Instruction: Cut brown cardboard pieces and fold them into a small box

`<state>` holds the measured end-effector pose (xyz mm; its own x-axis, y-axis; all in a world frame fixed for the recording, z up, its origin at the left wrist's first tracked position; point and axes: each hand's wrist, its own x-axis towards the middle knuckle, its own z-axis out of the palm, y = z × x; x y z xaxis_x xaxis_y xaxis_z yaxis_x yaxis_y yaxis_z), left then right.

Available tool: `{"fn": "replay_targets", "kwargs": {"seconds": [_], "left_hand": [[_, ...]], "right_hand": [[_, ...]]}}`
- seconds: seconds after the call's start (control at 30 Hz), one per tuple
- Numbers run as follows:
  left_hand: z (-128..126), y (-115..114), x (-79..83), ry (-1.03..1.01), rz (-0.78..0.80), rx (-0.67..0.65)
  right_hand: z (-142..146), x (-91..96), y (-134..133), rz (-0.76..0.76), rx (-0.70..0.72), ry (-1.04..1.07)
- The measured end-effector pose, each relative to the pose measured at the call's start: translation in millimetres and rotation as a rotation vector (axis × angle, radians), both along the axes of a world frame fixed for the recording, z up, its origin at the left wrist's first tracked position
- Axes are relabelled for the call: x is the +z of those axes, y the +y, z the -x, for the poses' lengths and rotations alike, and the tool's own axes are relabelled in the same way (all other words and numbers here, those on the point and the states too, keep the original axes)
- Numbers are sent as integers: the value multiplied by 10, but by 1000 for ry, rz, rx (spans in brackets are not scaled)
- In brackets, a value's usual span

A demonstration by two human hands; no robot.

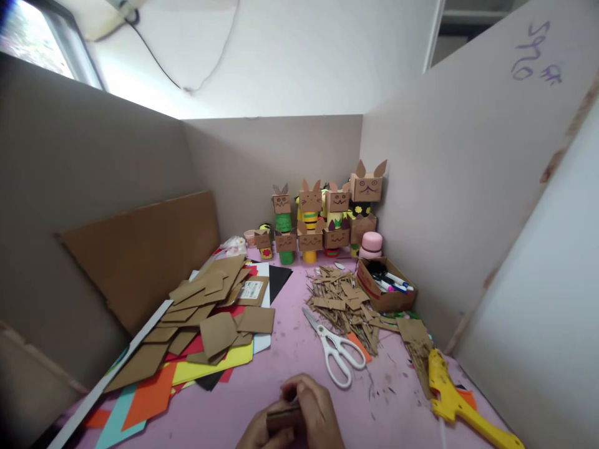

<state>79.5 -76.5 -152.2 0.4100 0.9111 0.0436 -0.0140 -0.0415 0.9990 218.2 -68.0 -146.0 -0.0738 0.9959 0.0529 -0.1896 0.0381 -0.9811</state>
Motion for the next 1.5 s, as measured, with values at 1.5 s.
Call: {"fn": "replay_targets", "kwargs": {"seconds": [1.5], "left_hand": [[-291, 303, -7, -484, 528, 427]], "right_hand": [[74, -184, 218, -6, 52, 52]]}}
